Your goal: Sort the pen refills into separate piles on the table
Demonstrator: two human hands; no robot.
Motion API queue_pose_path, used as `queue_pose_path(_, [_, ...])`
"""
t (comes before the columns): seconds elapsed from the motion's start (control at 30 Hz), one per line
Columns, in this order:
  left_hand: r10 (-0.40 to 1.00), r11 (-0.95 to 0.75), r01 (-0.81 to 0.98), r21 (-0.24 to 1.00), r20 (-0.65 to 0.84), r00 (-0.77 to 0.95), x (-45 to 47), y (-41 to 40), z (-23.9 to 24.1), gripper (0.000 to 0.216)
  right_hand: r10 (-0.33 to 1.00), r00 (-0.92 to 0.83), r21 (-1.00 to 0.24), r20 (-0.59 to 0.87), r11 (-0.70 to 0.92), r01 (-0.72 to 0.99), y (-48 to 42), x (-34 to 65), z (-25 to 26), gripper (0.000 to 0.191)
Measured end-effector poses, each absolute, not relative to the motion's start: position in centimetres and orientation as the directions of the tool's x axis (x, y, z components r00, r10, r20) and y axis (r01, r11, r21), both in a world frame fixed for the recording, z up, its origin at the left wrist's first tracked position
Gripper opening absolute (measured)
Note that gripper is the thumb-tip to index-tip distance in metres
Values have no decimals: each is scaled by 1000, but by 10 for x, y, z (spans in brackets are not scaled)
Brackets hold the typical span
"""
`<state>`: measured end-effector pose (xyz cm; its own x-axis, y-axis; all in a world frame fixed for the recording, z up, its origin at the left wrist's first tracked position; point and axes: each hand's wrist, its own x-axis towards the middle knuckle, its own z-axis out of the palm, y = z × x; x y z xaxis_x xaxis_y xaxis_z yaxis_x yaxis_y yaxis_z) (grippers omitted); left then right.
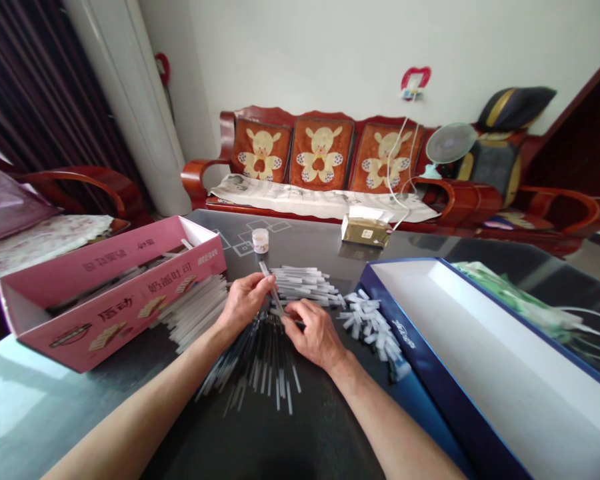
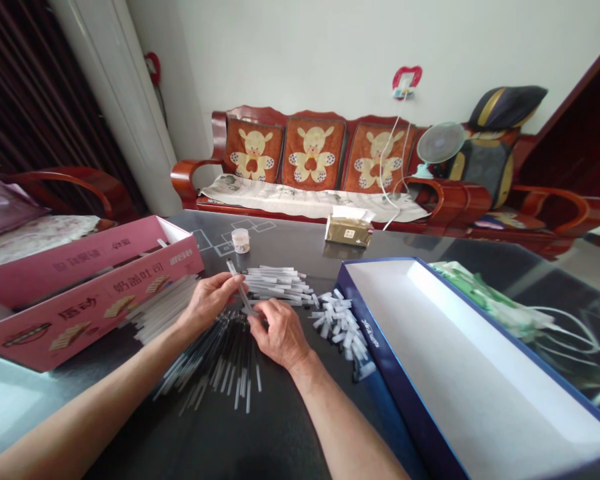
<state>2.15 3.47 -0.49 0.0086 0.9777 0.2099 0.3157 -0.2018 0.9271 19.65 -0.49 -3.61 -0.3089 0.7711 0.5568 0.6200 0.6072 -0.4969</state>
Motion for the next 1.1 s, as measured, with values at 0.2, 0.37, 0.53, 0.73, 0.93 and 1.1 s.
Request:
queue_pose_path(0.2, [934,-356,298,886,345,89,14,30,17,44,757,-69,-624,649,583,520,0,204,-35,20])
queue_pose_path(0.37, [760,-610,731,305,488,430,16,21,9,37,730,18,-638,683,584,502,4,204,-39,23])
queue_pose_path(0.53, [716,-628,773,89,456,528,23,17,0,34,696,-43,-599,716,645,475,6,203,-41,18])
queue_pose_path(0.73, [607,-702,712,-7,517,603,20,20,-3,31,777,-25,-685,629,570,453,3,202,-33,16])
queue_pose_path(0.93, [571,-686,727,-42,587,573,22,21,-6,28,911,-1,-885,412,401,236,6,201,-30,19])
queue_pose_path(1.1, [589,-669,742,-50,572,570,23,17,-1,29,910,-23,-900,414,413,140,7,201,-31,18])
